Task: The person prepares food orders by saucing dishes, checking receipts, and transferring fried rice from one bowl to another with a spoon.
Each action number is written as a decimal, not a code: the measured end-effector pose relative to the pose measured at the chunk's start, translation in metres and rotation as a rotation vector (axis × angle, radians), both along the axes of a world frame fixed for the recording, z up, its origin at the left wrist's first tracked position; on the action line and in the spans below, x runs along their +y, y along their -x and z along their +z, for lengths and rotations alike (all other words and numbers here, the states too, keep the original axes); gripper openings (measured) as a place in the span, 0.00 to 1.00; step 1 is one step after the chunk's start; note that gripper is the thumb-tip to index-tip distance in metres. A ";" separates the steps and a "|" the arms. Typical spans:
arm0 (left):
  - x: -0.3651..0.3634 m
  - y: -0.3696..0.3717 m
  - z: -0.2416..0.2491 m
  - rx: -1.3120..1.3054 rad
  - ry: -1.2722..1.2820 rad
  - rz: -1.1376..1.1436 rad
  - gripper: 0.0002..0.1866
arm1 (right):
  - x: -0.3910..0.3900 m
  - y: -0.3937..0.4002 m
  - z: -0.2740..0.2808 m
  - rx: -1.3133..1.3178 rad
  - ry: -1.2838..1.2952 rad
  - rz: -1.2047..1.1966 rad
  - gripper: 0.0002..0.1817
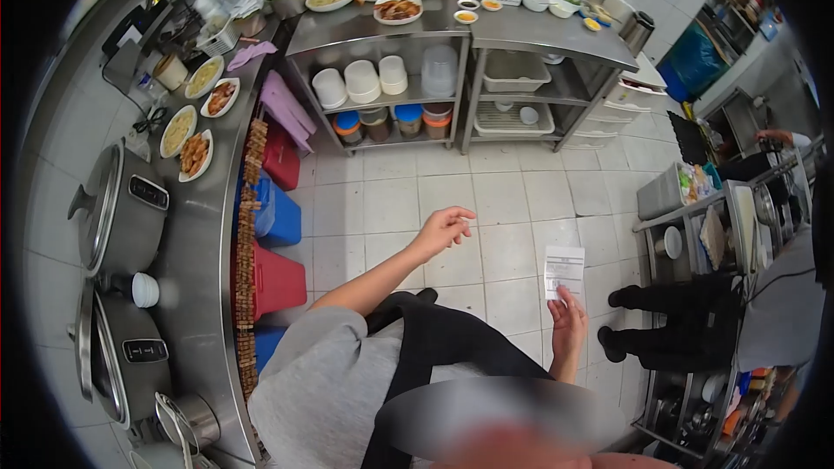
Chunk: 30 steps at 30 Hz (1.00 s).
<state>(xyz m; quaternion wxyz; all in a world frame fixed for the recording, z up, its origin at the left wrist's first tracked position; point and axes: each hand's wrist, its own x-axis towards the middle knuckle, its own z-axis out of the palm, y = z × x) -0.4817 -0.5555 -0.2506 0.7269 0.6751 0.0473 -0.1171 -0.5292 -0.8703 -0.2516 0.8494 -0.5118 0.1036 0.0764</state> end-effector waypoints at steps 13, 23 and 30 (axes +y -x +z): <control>0.068 0.002 -0.015 0.046 0.058 0.177 0.12 | 0.063 -0.009 -0.002 0.046 -0.019 0.101 0.15; 0.049 -0.005 -0.026 0.083 0.115 0.040 0.12 | 0.065 0.021 -0.001 0.090 0.005 -0.015 0.16; -0.039 -0.011 0.008 0.175 0.146 -0.400 0.17 | 0.061 0.053 0.011 0.023 -0.042 -0.019 0.17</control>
